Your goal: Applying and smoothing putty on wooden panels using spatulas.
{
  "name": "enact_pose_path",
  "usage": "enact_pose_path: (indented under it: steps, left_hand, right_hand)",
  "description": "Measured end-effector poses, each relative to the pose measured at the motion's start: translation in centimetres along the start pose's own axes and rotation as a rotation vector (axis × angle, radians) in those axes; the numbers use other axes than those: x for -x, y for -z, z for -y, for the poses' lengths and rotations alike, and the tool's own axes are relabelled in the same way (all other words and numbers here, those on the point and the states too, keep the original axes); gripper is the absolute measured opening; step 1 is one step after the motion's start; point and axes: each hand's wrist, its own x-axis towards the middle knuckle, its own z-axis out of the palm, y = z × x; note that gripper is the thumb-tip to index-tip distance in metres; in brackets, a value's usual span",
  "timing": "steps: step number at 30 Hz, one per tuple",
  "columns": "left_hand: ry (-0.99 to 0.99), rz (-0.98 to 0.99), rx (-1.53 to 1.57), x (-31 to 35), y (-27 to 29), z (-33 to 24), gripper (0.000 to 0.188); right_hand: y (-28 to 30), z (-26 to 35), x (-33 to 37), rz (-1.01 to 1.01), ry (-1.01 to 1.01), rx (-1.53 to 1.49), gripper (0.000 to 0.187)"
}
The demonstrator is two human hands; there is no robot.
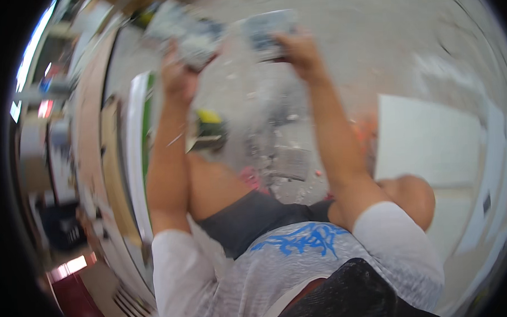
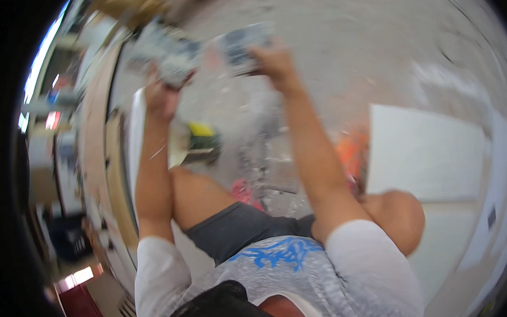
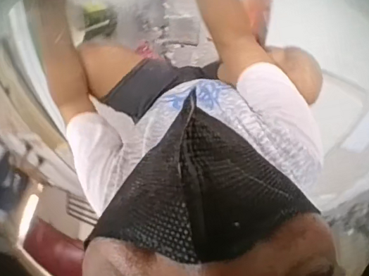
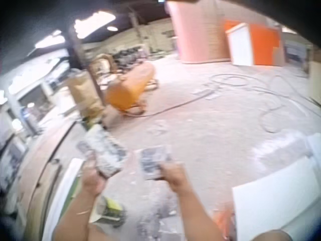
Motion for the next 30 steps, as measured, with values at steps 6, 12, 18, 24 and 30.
enact_pose_path:
  steps: [6,12,18,24,30]
  left_hand:
    - [-0.156,0.009,0.036,1.4,-2.0,-0.9,0.031]
    - [0.023,0.208,-0.251,2.1,-1.2,-1.4,0.029]
    - [0.268,0.248,-0.410,3.1,-1.5,-1.5,0.028]
    - [0.358,0.226,-0.490,2.7,-0.3,-1.7,0.027]
    - [0.379,0.109,-0.365,2.8,-1.0,-2.2,0.026]
  right_hand:
    - [-1.6,2.3,0.9,0.143,-0.124,-0.177,0.028]
    - [-2.8,1.9,0.7,0.034,-0.158,0.092,0.024]
    - [-2.2,2.7,0.5,0.014,-0.150,0.161,0.026]
    - [-2.1,1.3,-0.3,0.024,-0.088,0.123,0.028]
    - [-0.2,2.7,-1.1,0.169,-0.018,0.612,0.033]
